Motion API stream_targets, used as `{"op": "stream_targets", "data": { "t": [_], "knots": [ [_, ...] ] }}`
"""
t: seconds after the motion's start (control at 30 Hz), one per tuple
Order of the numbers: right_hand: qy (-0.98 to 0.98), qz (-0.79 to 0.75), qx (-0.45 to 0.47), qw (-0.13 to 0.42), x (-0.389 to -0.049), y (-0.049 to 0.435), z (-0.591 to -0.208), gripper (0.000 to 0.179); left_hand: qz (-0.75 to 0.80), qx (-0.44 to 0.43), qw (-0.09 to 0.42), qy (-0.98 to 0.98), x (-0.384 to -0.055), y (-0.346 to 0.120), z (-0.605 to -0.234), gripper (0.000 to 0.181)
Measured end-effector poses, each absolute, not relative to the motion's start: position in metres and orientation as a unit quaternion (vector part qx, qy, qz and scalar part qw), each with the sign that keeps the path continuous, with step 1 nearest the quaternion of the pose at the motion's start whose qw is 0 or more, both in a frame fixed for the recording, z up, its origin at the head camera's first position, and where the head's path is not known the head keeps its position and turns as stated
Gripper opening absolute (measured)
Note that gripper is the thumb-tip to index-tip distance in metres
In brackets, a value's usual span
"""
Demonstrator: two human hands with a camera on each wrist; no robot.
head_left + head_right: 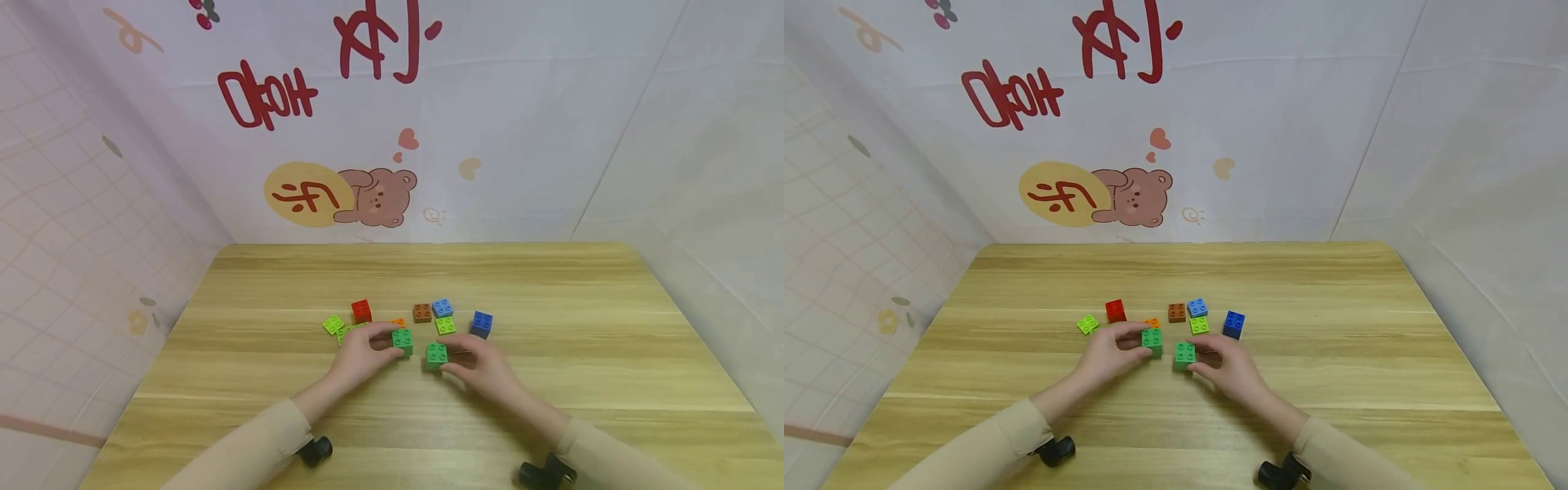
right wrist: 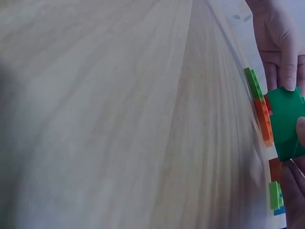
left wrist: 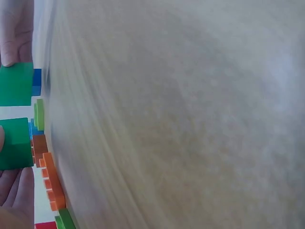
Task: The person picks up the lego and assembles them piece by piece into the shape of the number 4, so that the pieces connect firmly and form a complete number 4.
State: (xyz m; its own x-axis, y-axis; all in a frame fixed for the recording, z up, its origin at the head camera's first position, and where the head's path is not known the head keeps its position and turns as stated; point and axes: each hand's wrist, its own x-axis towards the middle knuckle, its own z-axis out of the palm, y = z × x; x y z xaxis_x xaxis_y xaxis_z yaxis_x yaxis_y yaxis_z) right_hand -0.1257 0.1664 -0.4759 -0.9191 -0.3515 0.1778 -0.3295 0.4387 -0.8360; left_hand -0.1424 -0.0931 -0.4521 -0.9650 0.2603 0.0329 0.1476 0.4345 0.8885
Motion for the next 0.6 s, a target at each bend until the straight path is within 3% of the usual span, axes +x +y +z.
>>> {"op": "stream_targets", "data": {
  "t": [0.6],
  "knots": [
    [0.856,-0.466,-0.222,-0.005,-0.13,0.147,-0.487,0.044,0.527,0.13,0.032,0.839,-0.134,-0.105,-0.446,0.039]
  ]
}}
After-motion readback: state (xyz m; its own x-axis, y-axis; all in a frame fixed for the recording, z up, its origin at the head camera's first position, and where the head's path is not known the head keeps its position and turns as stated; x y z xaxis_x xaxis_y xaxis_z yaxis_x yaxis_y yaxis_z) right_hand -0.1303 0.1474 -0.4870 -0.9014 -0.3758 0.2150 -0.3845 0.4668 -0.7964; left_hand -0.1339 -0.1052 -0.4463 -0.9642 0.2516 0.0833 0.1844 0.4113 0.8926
